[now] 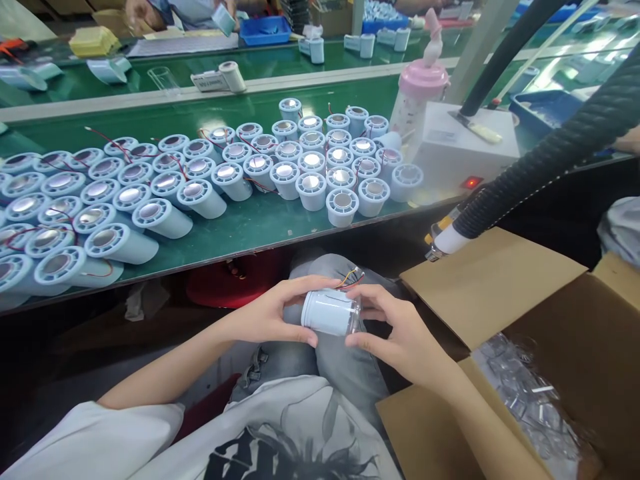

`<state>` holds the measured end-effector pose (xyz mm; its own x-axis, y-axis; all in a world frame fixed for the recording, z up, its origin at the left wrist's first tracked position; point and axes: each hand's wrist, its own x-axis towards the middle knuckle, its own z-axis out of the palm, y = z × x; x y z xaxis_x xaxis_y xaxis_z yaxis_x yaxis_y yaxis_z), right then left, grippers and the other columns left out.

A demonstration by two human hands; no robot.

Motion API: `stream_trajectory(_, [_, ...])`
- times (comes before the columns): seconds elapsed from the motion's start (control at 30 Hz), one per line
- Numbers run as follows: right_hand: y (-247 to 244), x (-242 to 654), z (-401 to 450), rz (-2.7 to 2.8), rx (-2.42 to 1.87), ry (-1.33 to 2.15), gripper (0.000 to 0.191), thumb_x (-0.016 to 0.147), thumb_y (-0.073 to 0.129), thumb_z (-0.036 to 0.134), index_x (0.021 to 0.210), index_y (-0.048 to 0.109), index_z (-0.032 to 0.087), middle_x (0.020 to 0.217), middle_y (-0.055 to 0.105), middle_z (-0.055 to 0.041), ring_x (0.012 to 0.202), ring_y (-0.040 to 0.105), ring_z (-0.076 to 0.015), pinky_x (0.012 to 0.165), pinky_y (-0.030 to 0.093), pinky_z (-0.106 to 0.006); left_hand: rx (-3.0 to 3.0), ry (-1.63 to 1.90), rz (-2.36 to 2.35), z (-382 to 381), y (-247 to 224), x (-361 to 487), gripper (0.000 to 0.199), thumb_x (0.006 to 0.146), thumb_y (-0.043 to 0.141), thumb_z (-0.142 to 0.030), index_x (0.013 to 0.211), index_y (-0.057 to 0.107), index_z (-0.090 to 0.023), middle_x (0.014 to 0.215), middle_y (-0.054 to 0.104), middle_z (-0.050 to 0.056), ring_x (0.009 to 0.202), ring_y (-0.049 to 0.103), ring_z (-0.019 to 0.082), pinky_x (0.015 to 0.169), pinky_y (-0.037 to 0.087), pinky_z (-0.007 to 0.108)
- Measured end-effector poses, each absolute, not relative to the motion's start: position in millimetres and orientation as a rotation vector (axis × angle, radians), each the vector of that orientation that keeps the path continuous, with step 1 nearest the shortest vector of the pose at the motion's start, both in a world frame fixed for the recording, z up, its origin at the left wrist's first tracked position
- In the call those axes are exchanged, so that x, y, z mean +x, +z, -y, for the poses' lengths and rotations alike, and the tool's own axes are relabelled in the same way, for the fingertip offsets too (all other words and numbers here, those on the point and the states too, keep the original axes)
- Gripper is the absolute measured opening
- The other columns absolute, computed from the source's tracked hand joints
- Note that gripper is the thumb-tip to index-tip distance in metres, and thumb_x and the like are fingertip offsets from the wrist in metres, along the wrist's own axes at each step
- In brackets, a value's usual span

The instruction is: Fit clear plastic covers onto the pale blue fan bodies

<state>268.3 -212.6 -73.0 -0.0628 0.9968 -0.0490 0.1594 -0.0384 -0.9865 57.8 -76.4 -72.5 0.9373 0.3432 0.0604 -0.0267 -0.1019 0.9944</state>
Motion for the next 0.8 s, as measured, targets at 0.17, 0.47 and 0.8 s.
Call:
stream_trajectory(0.17, [-69, 267, 212, 1.196, -1.297, 1.359, 0.039, 0.085, 0.074, 0.03, 0.119, 0.056, 0.037, 0.115, 0.062, 0.0031, 0.107, 0.06, -0.014, 0.09, 0.054, -0.021, 1.683, 0.323, -0.214, 76, -72, 57, 0.082, 0.068, 0.082, -0.017, 0.141, 0.048, -0.032, 0.146, 0.05, 0.008, 0.132, 0.049, 0.026, 0.103, 0.048, 0.035])
stream_trajectory(0.47, [-75, 264, 209, 0.927, -1.228, 1.521, 0.037, 0.085, 0.073, 0.04, 0.114, 0.054, 0.027, 0.1, 0.064, -0.0006, 0.089, 0.062, -0.0138, 0.072, 0.055, -0.02, 1.7, 0.305, -0.216, 77, -69, 55, 0.078, 0.069, 0.082, -0.019, 0.139, 0.05, -0.031, 0.145, 0.051, 0.008, 0.134, 0.047, 0.025, 0.104, 0.047, 0.035])
stream_trajectory(0.8, [-84, 255, 208, 0.679, -1.253, 1.635, 0.046, 0.085, 0.065, 0.058, 0.104, 0.051, 0.019, 0.078, 0.068, -0.0016, 0.062, 0.069, -0.0156, 0.057, 0.059, -0.024, 1.717, 0.323, -0.208, 77, -68, 54, 0.079, 0.069, 0.082, -0.017, 0.139, 0.05, -0.033, 0.145, 0.051, 0.006, 0.134, 0.047, 0.024, 0.104, 0.047, 0.032])
